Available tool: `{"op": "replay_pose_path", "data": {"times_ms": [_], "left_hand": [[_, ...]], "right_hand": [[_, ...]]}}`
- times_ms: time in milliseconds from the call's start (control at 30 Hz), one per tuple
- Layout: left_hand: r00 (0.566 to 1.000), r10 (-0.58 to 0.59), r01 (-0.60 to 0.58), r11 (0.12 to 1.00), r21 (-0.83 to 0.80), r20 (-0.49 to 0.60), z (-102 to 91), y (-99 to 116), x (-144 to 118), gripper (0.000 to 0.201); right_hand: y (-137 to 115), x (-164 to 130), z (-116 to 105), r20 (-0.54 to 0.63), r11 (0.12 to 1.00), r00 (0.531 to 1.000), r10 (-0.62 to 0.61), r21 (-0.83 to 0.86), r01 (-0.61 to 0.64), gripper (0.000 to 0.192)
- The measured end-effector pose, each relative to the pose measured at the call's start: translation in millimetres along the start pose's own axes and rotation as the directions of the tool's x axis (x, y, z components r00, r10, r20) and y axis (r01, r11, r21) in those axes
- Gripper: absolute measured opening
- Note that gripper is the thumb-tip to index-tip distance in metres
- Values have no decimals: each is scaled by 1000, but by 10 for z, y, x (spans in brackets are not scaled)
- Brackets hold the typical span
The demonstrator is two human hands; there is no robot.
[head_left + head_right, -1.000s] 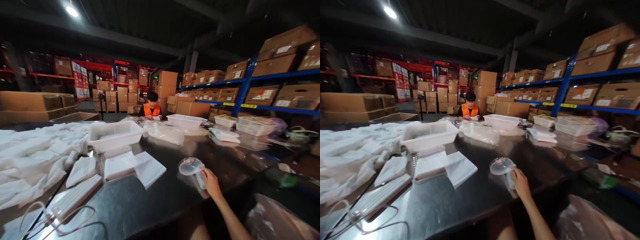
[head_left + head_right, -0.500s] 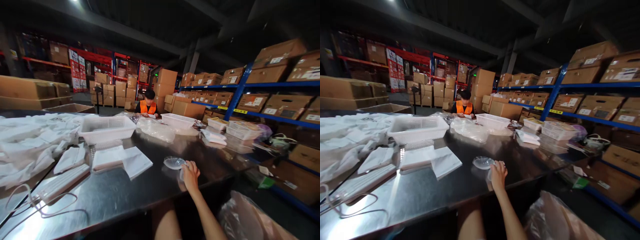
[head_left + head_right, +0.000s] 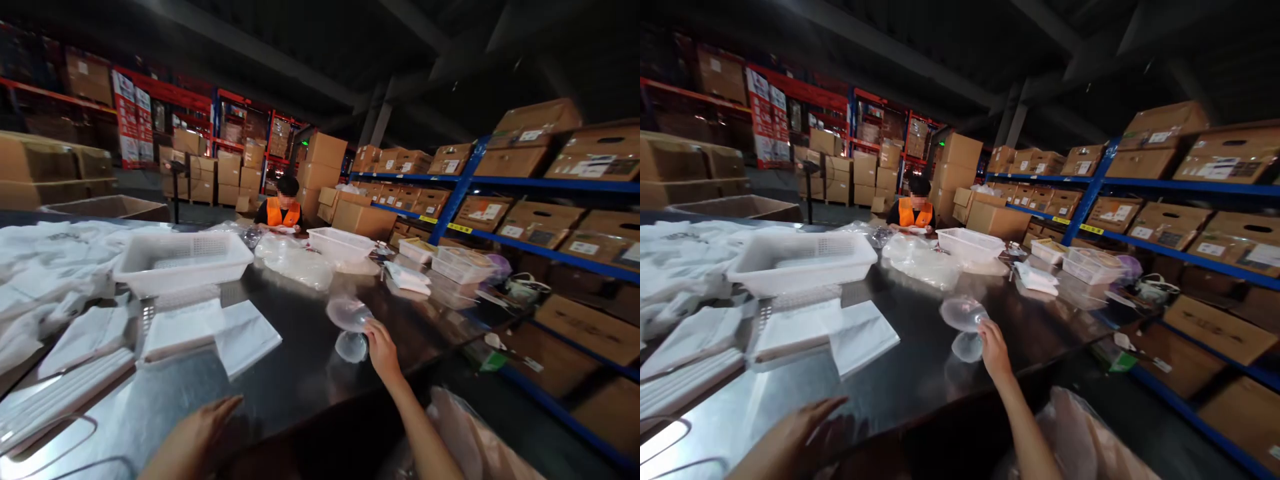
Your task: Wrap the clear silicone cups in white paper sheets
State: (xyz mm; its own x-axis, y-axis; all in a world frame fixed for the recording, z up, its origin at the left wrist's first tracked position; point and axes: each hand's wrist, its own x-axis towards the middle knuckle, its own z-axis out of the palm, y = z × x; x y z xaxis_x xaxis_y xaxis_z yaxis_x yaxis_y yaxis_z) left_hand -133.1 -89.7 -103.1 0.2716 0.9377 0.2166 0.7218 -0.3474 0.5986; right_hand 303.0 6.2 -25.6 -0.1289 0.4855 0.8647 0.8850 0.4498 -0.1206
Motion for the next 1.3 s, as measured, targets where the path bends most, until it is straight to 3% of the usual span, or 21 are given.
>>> {"op": "replay_pose_path", "data": {"times_ms": [100,167,233,333,433,500,567,633,733,800,867,933,1000,1133,1200,1300], "left_hand": [[995,17,-35,982,185,97,-102,-54,560,52],[991,9,-48,957,286,135,-162,-41,858,51],[984,4,-65,936,345,176,-196,-5,1068,44],[979,7,-81,930,358,203,-196,24,1236,40],[973,14,-95,933,346,228,-182,-4,1285,46],[971,15,-97,938,332,240,-186,-27,1278,51],[968,21,-103,943,318,251,-197,-33,1258,48],[965,48,-127,946,299,258,-208,-25,1238,35],[954,97,-180,941,286,282,-217,-5,1225,19],[944,119,-213,932,294,307,-219,5,1226,19],[937,134,-238,921,310,321,-220,10,1230,24],[940,147,-253,906,340,307,-219,5,1236,26],[949,174,-267,889,372,264,-216,-12,1240,23],[964,242,-267,885,381,113,-195,-76,1229,38],[966,254,-257,906,338,54,-172,-113,1211,51],[966,258,-249,941,227,-9,-121,-174,1177,63]], "right_hand": [[243,-235,-186,252,993,961,-115,31,111,33],[380,-320,-214,457,984,871,-179,62,169,43],[466,-336,-186,566,980,801,-194,68,189,49],[463,-276,-119,640,975,744,-192,38,218,66],[332,-198,-90,748,949,623,-227,28,313,87],[222,-173,-78,797,924,537,-277,68,377,91],[122,-190,-34,795,908,509,-329,119,401,89],[31,-243,62,754,912,560,-344,126,391,81],[-150,-333,271,607,935,729,-317,69,348,62],[-356,-348,400,468,957,839,-278,57,286,53],[-651,-315,489,361,969,901,-241,142,202,43],[-1008,-256,546,313,929,916,-250,344,137,27],[-1363,-203,600,281,803,905,-320,587,102,19],[-1831,-163,794,173,521,885,-432,849,88,50],[-1904,-150,908,112,479,905,-411,871,110,50],[-1886,-96,1022,143,540,925,-352,839,75,46]]}}
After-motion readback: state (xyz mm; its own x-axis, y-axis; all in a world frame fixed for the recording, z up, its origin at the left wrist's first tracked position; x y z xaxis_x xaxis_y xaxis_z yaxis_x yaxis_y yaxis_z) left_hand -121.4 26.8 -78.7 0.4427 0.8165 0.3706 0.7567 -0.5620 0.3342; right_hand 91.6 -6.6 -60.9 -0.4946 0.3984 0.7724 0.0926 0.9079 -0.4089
